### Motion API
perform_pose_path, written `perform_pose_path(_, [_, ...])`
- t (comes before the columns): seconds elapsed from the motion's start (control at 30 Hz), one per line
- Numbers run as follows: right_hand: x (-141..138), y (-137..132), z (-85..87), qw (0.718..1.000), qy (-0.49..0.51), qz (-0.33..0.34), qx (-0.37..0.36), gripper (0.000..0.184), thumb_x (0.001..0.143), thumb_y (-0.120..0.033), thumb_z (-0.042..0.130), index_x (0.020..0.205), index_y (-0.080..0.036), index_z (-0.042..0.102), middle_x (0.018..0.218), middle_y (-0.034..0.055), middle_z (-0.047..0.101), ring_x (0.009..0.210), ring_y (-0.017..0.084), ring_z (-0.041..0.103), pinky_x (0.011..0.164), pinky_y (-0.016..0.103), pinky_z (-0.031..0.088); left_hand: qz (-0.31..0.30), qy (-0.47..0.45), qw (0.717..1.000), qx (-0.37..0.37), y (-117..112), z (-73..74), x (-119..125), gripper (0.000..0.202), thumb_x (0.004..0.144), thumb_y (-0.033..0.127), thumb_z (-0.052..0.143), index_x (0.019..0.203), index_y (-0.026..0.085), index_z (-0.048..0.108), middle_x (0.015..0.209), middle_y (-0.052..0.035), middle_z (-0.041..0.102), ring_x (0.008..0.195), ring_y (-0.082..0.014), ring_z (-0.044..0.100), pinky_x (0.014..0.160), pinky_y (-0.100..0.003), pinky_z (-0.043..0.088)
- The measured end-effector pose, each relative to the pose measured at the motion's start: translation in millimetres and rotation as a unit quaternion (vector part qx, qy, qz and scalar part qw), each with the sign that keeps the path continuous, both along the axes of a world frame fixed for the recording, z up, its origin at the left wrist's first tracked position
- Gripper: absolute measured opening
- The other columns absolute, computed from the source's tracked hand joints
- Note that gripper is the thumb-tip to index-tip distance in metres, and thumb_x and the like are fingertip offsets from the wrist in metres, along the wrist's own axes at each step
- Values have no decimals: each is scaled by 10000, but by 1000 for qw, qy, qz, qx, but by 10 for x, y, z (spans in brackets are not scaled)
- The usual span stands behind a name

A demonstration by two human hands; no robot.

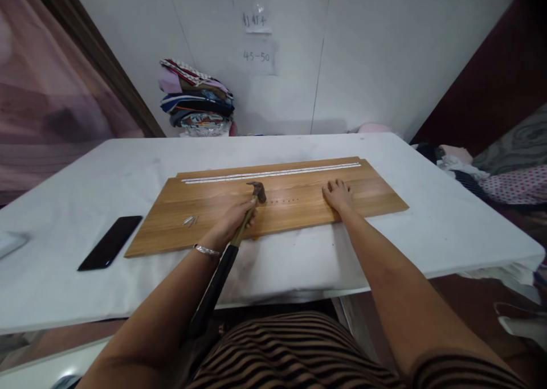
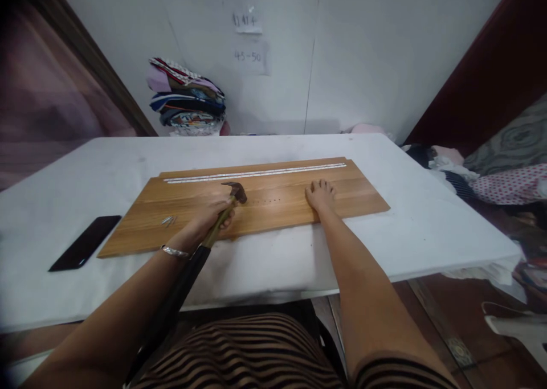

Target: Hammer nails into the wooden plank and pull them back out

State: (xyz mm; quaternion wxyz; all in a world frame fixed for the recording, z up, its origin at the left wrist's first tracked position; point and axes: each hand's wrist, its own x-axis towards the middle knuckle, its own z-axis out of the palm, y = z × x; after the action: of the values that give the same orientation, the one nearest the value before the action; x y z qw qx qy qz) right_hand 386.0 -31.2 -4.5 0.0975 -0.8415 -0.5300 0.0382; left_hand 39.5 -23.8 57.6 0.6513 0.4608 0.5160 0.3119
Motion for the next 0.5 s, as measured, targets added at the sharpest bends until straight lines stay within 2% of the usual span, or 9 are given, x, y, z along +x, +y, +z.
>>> perform_pose_path(0.17, [-5,6,-6,1000,-1,2,7,534,1048,-444,308,1390,-187,628,1565,172,510,1445,326,413,1178,543,283,-6,3,1000,1,-7,43,8,333,820,472,720,864,170,586,603,25,575,402,-77,465,380,-199,327])
perform_pose_path(0.37, [0,17,-9,1000,1,4,3,535,1046,-441,319,1410,-185,616,1604,174,470,1454,331,395,1176,549,276,-15,16,1000,10,11,-23,3,340,829,488,699,872,169,591,607,18,581,403,-76,462,378,-196,311])
perform_pose_path(0.5, [-2,14,-5,1000,6,5,9,535,1040,-438,333,1417,-181,612,1598,177,478,1453,338,395,1174,554,273,-11,9,1000,16,-2,7,-11,309,837,454,689,888,166,590,611,22,577,407,-78,462,382,-200,321])
